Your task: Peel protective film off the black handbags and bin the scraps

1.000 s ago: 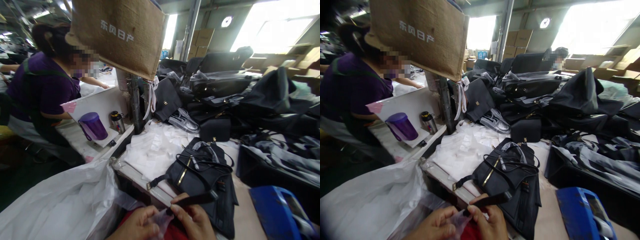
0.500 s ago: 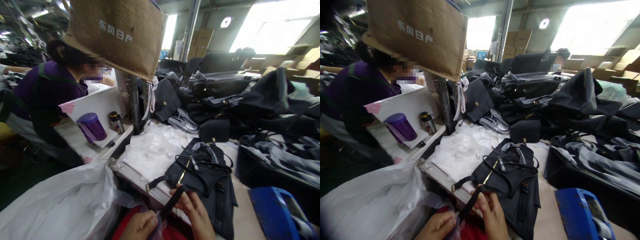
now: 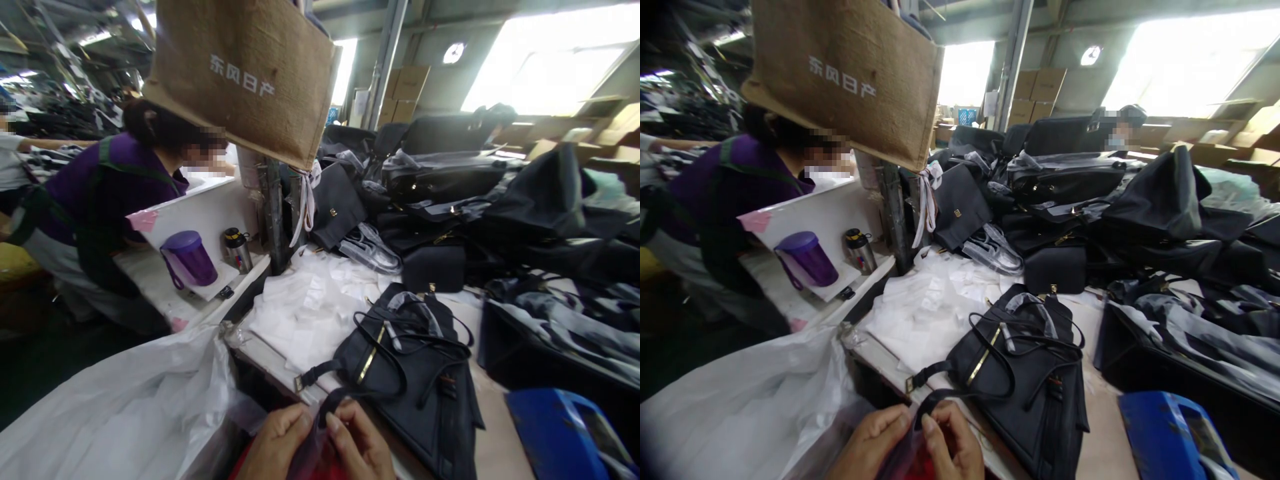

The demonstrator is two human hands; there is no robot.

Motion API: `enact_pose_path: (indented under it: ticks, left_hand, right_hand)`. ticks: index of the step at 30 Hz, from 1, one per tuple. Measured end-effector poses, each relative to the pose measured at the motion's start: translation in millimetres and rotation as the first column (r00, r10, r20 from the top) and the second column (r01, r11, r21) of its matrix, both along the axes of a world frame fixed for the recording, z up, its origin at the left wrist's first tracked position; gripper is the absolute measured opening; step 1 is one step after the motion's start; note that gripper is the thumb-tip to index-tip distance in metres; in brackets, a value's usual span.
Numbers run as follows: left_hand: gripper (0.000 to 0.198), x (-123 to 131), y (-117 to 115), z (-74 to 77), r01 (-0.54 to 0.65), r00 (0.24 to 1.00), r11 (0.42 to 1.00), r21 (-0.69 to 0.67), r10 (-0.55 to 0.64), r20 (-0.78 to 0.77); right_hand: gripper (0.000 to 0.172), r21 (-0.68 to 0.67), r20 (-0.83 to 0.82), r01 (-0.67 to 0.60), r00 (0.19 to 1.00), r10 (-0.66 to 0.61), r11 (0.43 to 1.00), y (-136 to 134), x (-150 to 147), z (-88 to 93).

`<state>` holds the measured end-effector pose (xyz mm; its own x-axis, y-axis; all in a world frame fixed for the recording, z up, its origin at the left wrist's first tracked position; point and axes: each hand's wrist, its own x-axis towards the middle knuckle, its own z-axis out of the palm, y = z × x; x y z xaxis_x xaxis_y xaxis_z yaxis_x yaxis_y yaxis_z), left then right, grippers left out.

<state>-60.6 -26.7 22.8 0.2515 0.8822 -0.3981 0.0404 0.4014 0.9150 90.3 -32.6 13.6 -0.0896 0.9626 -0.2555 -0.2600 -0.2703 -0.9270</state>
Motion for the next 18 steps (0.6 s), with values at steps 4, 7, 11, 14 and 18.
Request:
enact_pose_path:
  ticks: [4,7,11,14,18]
  left_hand:
    - [0.052,4.7,5.9,6.5,0.039,0.999,0.999,-0.03,-0.039,-0.015]
    - [0.056,3.3,3.6,-0.8,0.088,0.99,0.996,0.029,-0.084,-0.109]
    - [0.06,-4.0,0.3,-10.3,0.133,0.968,0.986,0.102,-0.107,-0.229]
    - [0.059,-4.5,-0.2,-5.6,0.087,0.98,0.994,0.072,-0.072,-0.187]
    - [0.053,2.4,2.8,6.2,0.059,0.98,0.989,0.139,-0.031,-0.197]
  right_hand:
    - [0.046,-0.137,-0.156,0.001,0.987,-0.022,0.991,5.9,7.0,-3.1]
    - [0.068,-0.327,-0.263,0.055,0.954,-0.146,0.943,17.2,14.6,-0.9]
    - [0.054,-0.308,-0.316,0.025,0.94,-0.127,0.951,22.3,11.4,-9.2]
    - [0.054,-0.293,-0.26,-0.021,0.964,-0.058,0.956,16.2,0.7,-20.4]
    - [0.061,-0.249,-0.136,-0.011,0.99,-0.024,0.968,6.1,-11.6,-29.1]
